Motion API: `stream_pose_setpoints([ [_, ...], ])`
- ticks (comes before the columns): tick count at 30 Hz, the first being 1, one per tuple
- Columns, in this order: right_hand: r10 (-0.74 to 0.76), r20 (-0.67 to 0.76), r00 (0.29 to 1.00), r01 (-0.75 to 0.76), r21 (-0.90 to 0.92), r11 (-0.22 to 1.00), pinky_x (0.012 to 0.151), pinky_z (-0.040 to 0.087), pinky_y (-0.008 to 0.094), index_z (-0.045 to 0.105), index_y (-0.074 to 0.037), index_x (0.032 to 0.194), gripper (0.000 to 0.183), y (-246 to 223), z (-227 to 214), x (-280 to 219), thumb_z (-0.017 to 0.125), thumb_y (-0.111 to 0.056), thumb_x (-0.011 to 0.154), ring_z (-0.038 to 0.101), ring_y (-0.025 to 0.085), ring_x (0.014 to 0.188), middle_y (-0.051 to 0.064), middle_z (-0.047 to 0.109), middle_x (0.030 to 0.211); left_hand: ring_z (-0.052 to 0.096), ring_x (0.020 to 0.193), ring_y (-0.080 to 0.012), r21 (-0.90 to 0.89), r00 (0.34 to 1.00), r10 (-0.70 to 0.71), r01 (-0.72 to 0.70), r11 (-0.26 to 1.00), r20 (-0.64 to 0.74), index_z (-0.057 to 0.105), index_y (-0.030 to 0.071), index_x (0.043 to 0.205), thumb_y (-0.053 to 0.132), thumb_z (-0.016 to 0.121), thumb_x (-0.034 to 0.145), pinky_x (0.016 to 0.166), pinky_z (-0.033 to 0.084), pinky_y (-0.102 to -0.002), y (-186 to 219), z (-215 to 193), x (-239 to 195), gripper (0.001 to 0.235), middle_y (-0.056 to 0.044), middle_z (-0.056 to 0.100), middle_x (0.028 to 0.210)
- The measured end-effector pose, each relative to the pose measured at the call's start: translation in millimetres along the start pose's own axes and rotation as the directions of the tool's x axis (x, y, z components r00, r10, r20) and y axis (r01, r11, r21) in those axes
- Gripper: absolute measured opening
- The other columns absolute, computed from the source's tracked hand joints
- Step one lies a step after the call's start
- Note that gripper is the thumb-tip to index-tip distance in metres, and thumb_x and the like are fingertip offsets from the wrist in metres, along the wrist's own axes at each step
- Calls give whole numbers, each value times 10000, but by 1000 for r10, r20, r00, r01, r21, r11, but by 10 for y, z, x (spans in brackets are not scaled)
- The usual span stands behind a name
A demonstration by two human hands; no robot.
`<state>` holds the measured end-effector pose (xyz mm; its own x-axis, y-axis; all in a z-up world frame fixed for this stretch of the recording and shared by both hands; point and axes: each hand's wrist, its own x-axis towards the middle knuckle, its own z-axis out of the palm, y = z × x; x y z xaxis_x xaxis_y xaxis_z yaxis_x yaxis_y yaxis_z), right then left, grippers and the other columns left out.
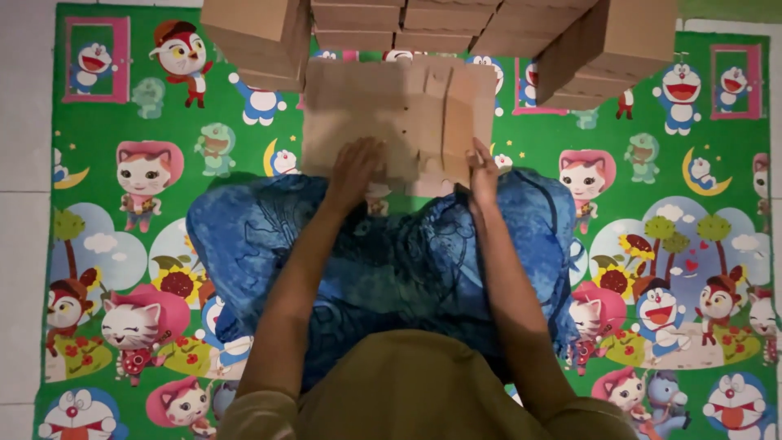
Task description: Folding flat cardboard templates into small rectangular boxes while sitting on the floor.
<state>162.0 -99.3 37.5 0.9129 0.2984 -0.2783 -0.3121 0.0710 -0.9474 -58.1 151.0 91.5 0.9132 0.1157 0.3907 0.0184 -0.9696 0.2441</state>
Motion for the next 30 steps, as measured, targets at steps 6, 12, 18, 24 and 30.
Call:
stream_pose_setpoints([
  [6, -102, 39, 994, 100, 54, 994, 753, 665, 362, 551, -162, 1487, 434, -257, 143, -191, 569, -93, 1059, 749, 200, 847, 169, 744, 1021, 487, 1400, -380, -1, 1000, 18, -18, 1000, -26, 515, 100, 1510, 197, 691, 960, 1182, 330, -536, -35, 90, -25, 586, -171, 538, 1486],
  [12, -229, 74, 971, 239, -175, 955, 944, 589, 402, 578, -129, 1467, 426, -343, 182, -352, 546, -63, 1048, 643, 159, 1000, 163, 711, 1098, 466, 1411, -405, -149, 997, 77, -75, 986, 6, 572, 77, 1447, 152, 676, 961, 1193, 296, -589, -6, 198, -89, 503, -187, 533, 1488],
  [18, -158, 186, 970, 218, -370, 903, 987, 550, 445, 566, -95, 1477, 439, -75, 92, -293, 584, -157, 1042, 697, 262, 1121, 242, 676, 1270, 449, 1427, -393, -118, 996, 57, -48, 992, 75, 436, 82, 1558, 158, 558, 1069, 1208, 291, -581, 96, -19, -77, 510, -197, 486, 1523],
  [24, -139, 208, 968, 224, -476, 850, 960, 556, 408, 611, -123, 1445, 427, 83, 40, -174, 618, -228, 1031, 713, 218, 1068, 175, 743, 1159, 463, 1421, -399, -147, 992, 38, -20, 989, 119, 450, 67, 1541, 111, 534, 1058, 1203, 321, -575, 78, 61, -58, 492, -210, 490, 1517],
  [30, -169, 160, 973, 233, -661, 714, 1073, 490, 458, 684, -193, 1374, 426, 131, 50, -144, 591, -318, 978, 637, 338, 1242, 148, 699, 1299, 422, 1440, -414, -114, 978, 107, -88, 990, 177, 463, 74, 1532, 136, 829, 821, 1193, 320, -603, 16, 199, -76, 801, -212, 458, 1529],
])
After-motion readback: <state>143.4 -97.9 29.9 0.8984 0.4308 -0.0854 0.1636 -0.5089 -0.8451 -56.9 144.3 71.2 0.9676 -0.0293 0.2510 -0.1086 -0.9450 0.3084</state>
